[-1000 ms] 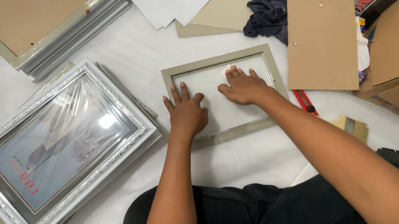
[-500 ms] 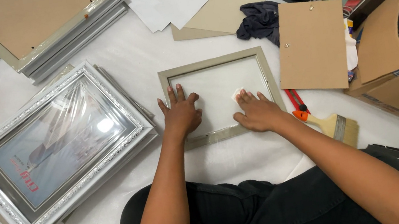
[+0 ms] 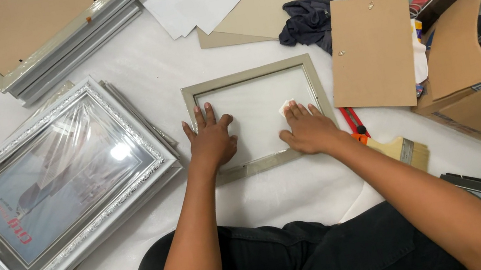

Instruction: Preparing and cleaning a picture frame and its glass component

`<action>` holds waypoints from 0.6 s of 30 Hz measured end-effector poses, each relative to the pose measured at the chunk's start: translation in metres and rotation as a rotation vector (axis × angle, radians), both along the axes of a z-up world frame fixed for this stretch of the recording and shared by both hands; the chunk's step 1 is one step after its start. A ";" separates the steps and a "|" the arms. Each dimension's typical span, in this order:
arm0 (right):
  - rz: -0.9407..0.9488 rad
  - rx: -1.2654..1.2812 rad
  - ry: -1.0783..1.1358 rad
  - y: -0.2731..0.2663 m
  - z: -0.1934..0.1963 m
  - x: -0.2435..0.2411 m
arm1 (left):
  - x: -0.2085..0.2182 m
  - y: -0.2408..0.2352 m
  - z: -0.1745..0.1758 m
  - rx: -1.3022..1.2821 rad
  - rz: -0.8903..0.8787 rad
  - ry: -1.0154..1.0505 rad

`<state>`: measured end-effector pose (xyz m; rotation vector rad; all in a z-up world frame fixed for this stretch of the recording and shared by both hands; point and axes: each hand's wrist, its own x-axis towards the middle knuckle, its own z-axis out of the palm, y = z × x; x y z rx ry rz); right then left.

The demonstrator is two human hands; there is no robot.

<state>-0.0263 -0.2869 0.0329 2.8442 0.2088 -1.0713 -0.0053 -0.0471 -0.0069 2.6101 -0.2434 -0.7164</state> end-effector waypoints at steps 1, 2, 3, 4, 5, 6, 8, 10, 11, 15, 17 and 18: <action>0.001 0.001 0.006 -0.003 -0.007 0.011 | -0.001 0.000 0.001 0.001 0.001 0.006; -0.019 0.011 -0.012 -0.005 -0.013 0.023 | 0.000 0.000 0.003 -0.003 0.007 0.007; -0.039 0.021 -0.029 -0.008 -0.019 0.035 | 0.000 0.000 0.005 -0.006 0.014 0.007; -0.035 0.022 -0.028 -0.011 -0.025 0.045 | 0.001 -0.001 0.006 -0.005 0.017 0.009; -0.039 0.011 -0.046 -0.013 -0.031 0.055 | 0.001 -0.002 0.007 -0.008 0.017 0.011; -0.042 0.001 -0.064 -0.014 -0.038 0.065 | 0.000 -0.001 0.007 -0.010 0.018 0.013; -0.049 0.012 -0.076 -0.016 -0.044 0.079 | -0.001 -0.001 0.009 -0.015 0.027 0.011; -0.059 0.020 -0.090 -0.018 -0.046 0.089 | 0.000 0.000 0.010 -0.023 0.032 0.006; -0.061 0.031 -0.098 -0.019 -0.045 0.092 | -0.001 0.000 0.010 -0.030 0.035 0.005; -0.025 0.007 -0.136 -0.019 -0.037 0.081 | -0.002 0.001 0.009 -0.038 0.025 0.004; -0.016 0.004 -0.135 -0.019 -0.026 0.061 | -0.002 0.001 0.008 -0.032 0.015 0.001; -0.001 0.000 -0.126 -0.019 -0.021 0.050 | -0.003 0.002 0.007 -0.026 0.011 0.006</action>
